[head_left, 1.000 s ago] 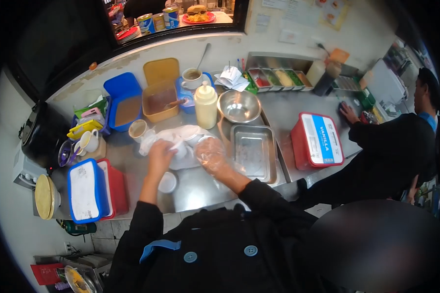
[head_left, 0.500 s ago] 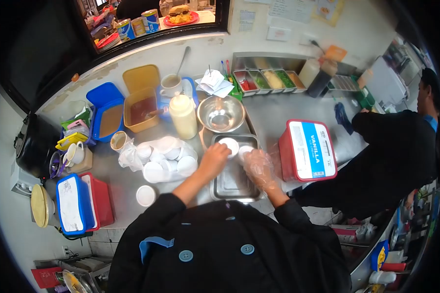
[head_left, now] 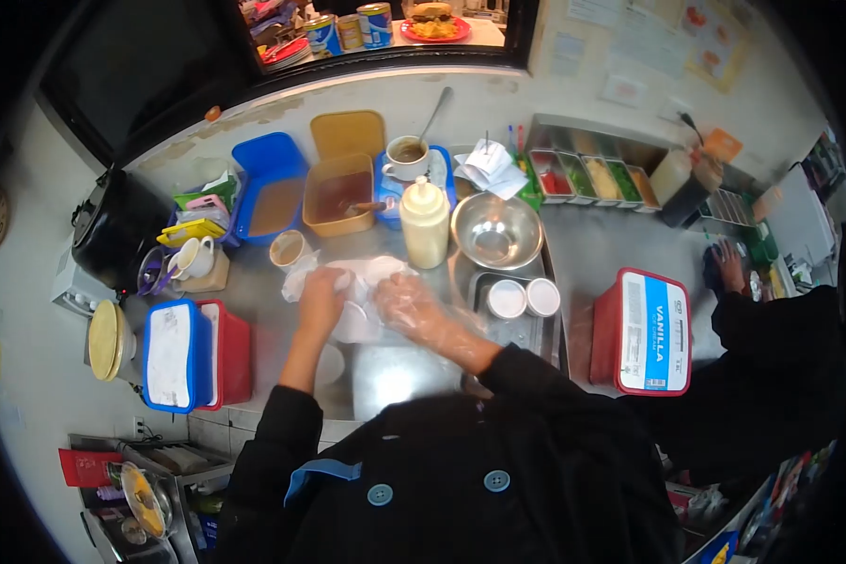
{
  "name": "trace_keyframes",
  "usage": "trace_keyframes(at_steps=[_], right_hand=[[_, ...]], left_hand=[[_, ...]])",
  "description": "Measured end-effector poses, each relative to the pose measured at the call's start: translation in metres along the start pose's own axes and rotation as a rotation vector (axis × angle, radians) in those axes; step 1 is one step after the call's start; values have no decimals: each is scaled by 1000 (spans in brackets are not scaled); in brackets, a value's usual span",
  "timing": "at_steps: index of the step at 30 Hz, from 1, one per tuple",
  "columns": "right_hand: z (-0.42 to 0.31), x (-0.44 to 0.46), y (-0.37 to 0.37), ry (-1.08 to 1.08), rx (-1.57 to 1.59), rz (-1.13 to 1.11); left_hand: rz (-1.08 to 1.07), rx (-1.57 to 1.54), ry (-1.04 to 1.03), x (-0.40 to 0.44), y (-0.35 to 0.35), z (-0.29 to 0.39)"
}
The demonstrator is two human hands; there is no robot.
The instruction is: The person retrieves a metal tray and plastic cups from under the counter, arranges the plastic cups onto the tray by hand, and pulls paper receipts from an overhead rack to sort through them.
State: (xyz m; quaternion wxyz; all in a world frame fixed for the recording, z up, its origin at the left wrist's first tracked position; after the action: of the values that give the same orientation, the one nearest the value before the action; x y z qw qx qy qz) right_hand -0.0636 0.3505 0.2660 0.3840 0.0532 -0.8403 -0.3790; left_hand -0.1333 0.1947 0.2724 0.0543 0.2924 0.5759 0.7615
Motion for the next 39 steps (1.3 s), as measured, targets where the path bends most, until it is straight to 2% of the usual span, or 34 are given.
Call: trace_keyframes(at_steps=[1,3,5,8,10,11,13,15,17,19,20,21,22,23,26,27,29,30,32,34,36,38,39], right_hand=[[4,7,-6,7,3,1],[11,21,-10,-94,-262,-36],[15,31,2,-78,-250,-7],[20,39,10,-98,-255,-3],[22,42,13,-121,-276,-23],[19,44,14,-94,-257,-68],[20,43,10,-70,-240,-110],[27,32,-3,6,-257,-151],[27,22,-3,6,-220,-8],[32,11,-4,14,-234,74],[34,7,0,-237,-245,124],[8,12,36,-205,-133,164],[-8,9,58,-230,-54,180],[-18,0,71,-248,38,197],[-31,-42,98,-422,101,119],[-45,-58,117,-442,101,126],[-53,-100,127,-442,55,144],[-54,-123,128,-422,-45,146],[-51,-168,118,-399,-210,185],[-53,-194,113,-398,-274,220],[-45,-211,104,-739,-319,-22],[-44,-211,102,-767,-293,2],[-44,-208,102,-782,-331,10]], left_hand=[[-116,-51,58,3,-6,-5],[-139,-32,9,6,-12,-14],[-155,-18,-41,14,-18,-22],[-82,-123,67,15,-21,-35],[-220,-62,130,12,-26,-38],[-217,-61,131,11,-23,-34],[-171,-96,7,8,-17,-19],[-214,-140,-22,8,-23,-9],[-264,-191,-78,11,-33,5],[-208,-143,-69,12,-48,4],[-252,-114,-106,15,-52,4],[-325,-67,-126,22,-47,13],[-485,39,-172,30,-51,17],[-392,84,-129,30,-78,-10],[-203,154,34,34,-75,4],[-197,151,9,37,-76,11],[-200,196,109,39,-75,10],[-194,199,96,40,-81,1],[-277,-166,111,43,-99,-22],[-287,-241,159,41,-77,-5],[-296,-310,218,36,-63,8],[-91,-242,94,36,-49,16],[-96,-238,95,36,-45,16]])
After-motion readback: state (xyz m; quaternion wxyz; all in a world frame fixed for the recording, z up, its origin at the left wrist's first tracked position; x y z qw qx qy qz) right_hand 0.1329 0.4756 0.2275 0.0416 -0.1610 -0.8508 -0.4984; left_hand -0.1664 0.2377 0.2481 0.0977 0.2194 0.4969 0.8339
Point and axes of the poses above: each hand's wrist, its own x-axis towards the middle knuckle, its own y-axis out of the back of the hand, z = x × y, the point moved 4 cm from there along x, towards the middle knuckle, and after that the axes turned 13 degrees about x, right-handed, at the moved point
